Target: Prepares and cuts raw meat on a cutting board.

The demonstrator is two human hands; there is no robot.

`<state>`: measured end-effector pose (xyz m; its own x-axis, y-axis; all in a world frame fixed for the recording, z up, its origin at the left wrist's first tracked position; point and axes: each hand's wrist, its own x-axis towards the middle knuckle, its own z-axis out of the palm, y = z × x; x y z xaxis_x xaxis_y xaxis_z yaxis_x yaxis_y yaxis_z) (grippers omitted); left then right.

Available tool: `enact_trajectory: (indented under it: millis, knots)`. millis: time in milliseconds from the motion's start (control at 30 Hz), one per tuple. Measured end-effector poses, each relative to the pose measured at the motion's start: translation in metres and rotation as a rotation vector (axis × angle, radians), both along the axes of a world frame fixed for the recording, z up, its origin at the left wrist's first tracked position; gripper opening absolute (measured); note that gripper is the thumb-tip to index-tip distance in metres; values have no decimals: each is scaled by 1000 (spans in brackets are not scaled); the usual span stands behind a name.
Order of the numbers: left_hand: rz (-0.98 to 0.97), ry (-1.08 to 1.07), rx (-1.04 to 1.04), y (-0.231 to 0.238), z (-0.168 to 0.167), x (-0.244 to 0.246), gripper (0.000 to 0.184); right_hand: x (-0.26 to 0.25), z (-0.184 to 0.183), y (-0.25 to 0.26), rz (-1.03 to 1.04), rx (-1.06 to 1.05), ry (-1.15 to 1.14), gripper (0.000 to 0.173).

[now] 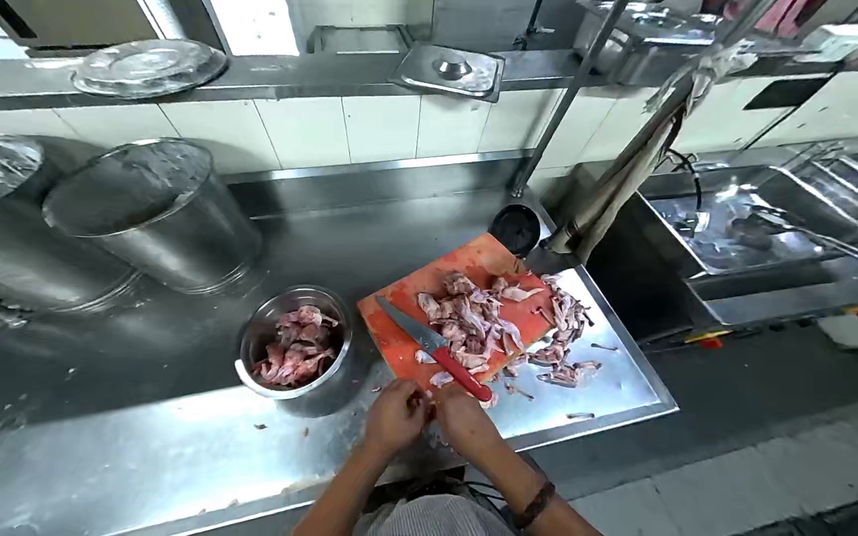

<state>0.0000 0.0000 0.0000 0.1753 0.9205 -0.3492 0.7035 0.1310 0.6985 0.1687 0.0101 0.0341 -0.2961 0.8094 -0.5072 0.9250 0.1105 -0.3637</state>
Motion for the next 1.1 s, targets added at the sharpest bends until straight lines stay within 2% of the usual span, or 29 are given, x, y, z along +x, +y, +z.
enact_trajectory:
  millis: [100, 200, 333, 600, 833, 967, 1100]
  knots:
    - [32, 115, -69, -5, 2, 12, 42, -8, 3, -4, 2, 16, -74, 36]
    - [119, 22, -32, -11, -1, 16, 48, -11, 9, -10, -25, 93, -31, 36]
    - [139, -113, -62, -17, -3, 14, 48, -15, 17, -20, -80, 153, 41, 34]
    - [117, -98, -85, -25, 9, 9, 40, -30, 11, -44, -199, 216, 76, 31]
    - [42, 119, -5, -35, 28, -3, 35, -53, 24, -69, -302, 121, 62, 33]
    - [21, 158, -1, -39, 48, -11, 38, -56, 46, -69, -380, 29, 78, 37]
    - [-51, 184, -20, -43, 62, -17, 37, -49, 65, -61, -343, -105, 85, 43]
